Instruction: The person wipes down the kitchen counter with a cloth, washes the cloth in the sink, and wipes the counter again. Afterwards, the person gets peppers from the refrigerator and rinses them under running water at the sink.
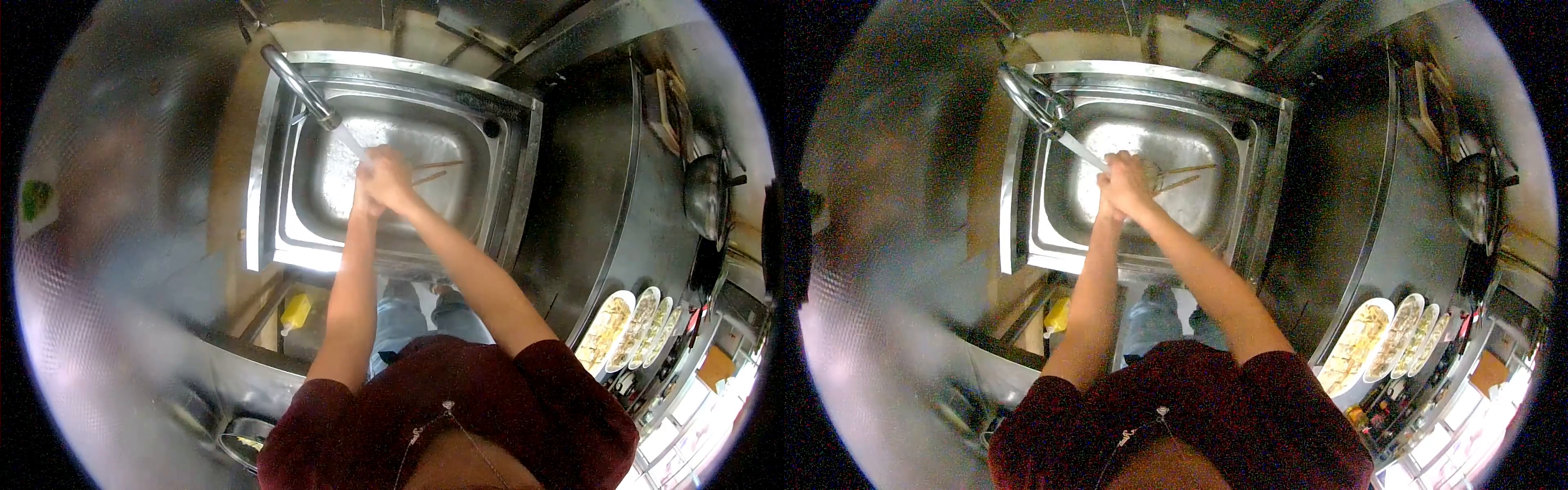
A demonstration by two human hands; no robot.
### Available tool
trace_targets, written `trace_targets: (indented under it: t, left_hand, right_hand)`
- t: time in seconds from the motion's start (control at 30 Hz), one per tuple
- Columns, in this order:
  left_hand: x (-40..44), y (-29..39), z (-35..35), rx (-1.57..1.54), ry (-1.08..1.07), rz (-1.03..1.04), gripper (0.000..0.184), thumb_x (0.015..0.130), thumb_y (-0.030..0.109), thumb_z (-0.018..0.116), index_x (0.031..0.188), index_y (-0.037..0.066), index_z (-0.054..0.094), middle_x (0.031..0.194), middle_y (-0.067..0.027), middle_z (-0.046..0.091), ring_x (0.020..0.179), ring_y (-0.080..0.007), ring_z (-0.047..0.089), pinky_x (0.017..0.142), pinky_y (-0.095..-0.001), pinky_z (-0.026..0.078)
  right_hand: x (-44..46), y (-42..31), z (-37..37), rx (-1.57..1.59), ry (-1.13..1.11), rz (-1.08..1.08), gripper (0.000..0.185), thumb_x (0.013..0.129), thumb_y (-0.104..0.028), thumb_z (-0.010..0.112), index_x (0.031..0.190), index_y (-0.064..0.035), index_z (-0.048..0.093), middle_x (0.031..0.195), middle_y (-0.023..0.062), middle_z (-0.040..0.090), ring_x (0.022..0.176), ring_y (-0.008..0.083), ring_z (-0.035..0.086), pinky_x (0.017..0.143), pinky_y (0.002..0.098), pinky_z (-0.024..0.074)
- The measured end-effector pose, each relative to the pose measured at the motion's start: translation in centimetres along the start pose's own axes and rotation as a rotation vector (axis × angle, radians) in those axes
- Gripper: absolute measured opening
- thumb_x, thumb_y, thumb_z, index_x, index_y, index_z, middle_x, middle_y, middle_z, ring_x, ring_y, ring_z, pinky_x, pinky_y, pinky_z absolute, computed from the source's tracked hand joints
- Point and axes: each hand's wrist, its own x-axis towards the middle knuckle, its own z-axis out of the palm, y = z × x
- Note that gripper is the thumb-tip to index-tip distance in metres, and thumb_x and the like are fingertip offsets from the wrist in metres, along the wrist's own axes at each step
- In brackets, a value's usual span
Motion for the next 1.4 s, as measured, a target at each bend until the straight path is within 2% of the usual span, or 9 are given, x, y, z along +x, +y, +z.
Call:
trace_targets:
  t: [0.13, 0.27, 0.47, 0.53, 0.77, 1.0, 1.07, 1.23, 1.4]
  left_hand:
    - [9.1, -0.7, -3.0, 0.628, 0.129, 0.01, 0.045, 0.069, 0.019, 0.06, 0.111, 0.003, 0.055, 0.096, -0.0108, 0.06, 0.093, -0.0208, 0.056, 0.08, -0.0297, 0.045]
    - [11.2, 0.4, 0.3, 1.425, 0.052, 0.224, 0.043, 0.062, 0.025, 0.064, 0.1, 0.006, 0.06, 0.083, -0.0135, 0.064, 0.083, -0.0266, 0.061, 0.075, -0.0328, 0.048]
    - [11.2, 1.4, 4.1, 2.233, 0.245, 0.506, 0.033, 0.065, 0.027, 0.058, 0.092, 0.01, 0.065, 0.09, -0.0197, 0.061, 0.088, -0.034, 0.057, 0.082, -0.0411, 0.044]
    - [10.0, 1.6, 4.9, 2.055, 0.269, 0.492, 0.038, 0.064, 0.029, 0.061, 0.095, 0.007, 0.062, 0.093, -0.0205, 0.059, 0.093, -0.0338, 0.055, 0.081, -0.0439, 0.044]
    - [4.2, -2.5, 0.1, 1.261, 0.609, 0.577, 0.049, 0.067, 0.029, 0.068, 0.105, 0.003, 0.054, 0.106, -0.0183, 0.054, 0.099, -0.0291, 0.049, 0.088, -0.0379, 0.037]
    - [-1.1, -3.3, -1.5, 1.581, 0.334, 0.569, 0.076, 0.071, 0.032, 0.067, 0.13, 0.0, 0.03, 0.134, -0.0274, 0.022, 0.126, -0.0339, 0.022, 0.103, -0.0362, 0.021]
    - [-4.2, -3.8, 2.2, 1.344, 0.373, 0.334, 0.09, 0.07, 0.032, 0.068, 0.131, -0.01, 0.016, 0.131, -0.0288, 0.024, 0.118, -0.0363, 0.034, 0.099, -0.0372, 0.029]
    - [-13.2, -2.3, 8.1, 0.271, 0.155, 0.122, 0.084, 0.078, 0.009, 0.06, 0.137, 0.006, 0.0, 0.132, -0.0163, 0.029, 0.118, -0.0281, 0.037, 0.095, -0.0391, 0.036]
    - [-8.0, -1.6, 5.8, 0.002, 0.131, 0.008, 0.053, 0.083, 0.026, 0.055, 0.125, 0.007, 0.028, 0.108, -0.0076, 0.046, 0.098, -0.0234, 0.051, 0.078, -0.035, 0.047]
  right_hand:
    - [-2.0, -0.1, 2.0, 0.221, 0.136, 0.088, 0.05, 0.07, -0.025, 0.066, 0.109, 0.0018, 0.049, 0.111, 0.0247, 0.047, 0.112, 0.039, 0.039, 0.094, 0.0426, 0.0303]
    - [-7.4, -6.1, -1.0, 0.526, -0.087, 0.257, 0.1, 0.071, -0.038, 0.068, 0.132, 0.0097, 0.005, 0.139, 0.0273, 0.01, 0.131, 0.0343, 0.005, 0.107, 0.0376, 0.0098]
    - [-6.9, -6.8, -1.8, 1.338, 0.025, 0.506, 0.076, 0.068, -0.024, 0.074, 0.124, -0.0019, 0.028, 0.119, 0.0178, 0.041, 0.098, 0.0259, 0.051, 0.084, 0.0356, 0.0441]
    - [-3.6, -1.9, 0.8, 1.63, -0.293, 0.836, 0.081, 0.068, -0.031, 0.072, 0.128, -0.0026, 0.026, 0.11, 0.0174, 0.046, 0.093, 0.0302, 0.054, 0.08, 0.0384, 0.0458]
    - [0.6, 7.0, 3.9, 1.81, -0.232, 0.726, 0.071, 0.075, -0.065, 0.045, 0.114, -0.0059, 0.044, 0.107, 0.0154, 0.055, 0.075, 0.033, 0.059, 0.069, 0.0492, 0.0481]
    - [2.7, 11.3, 10.3, 1.613, -0.479, 0.867, 0.048, 0.079, -0.047, 0.052, 0.102, -0.0048, 0.053, 0.096, 0.0101, 0.058, 0.087, 0.0227, 0.056, 0.071, 0.0374, 0.0473]
    - [6.2, 18.2, 18.5, 2.039, -0.783, 0.237, 0.034, 0.079, -0.029, 0.054, 0.102, -0.0044, 0.055, 0.097, 0.012, 0.058, 0.088, 0.0257, 0.056, 0.076, 0.0383, 0.0452]
    - [11.4, 14.9, 18.5, 0.109, -0.041, -0.042, 0.021, 0.069, -0.017, 0.059, 0.081, 0.0, 0.062, 0.092, 0.0227, 0.057, 0.086, 0.0318, 0.056, 0.072, 0.0384, 0.0446]
    - [12.5, 14.8, 18.4, 0.307, 0.221, 0.391, 0.01, 0.078, -0.011, 0.05, 0.081, -0.0048, 0.057, 0.07, 0.0102, 0.056, 0.06, 0.02, 0.053, 0.053, 0.0358, 0.0432]
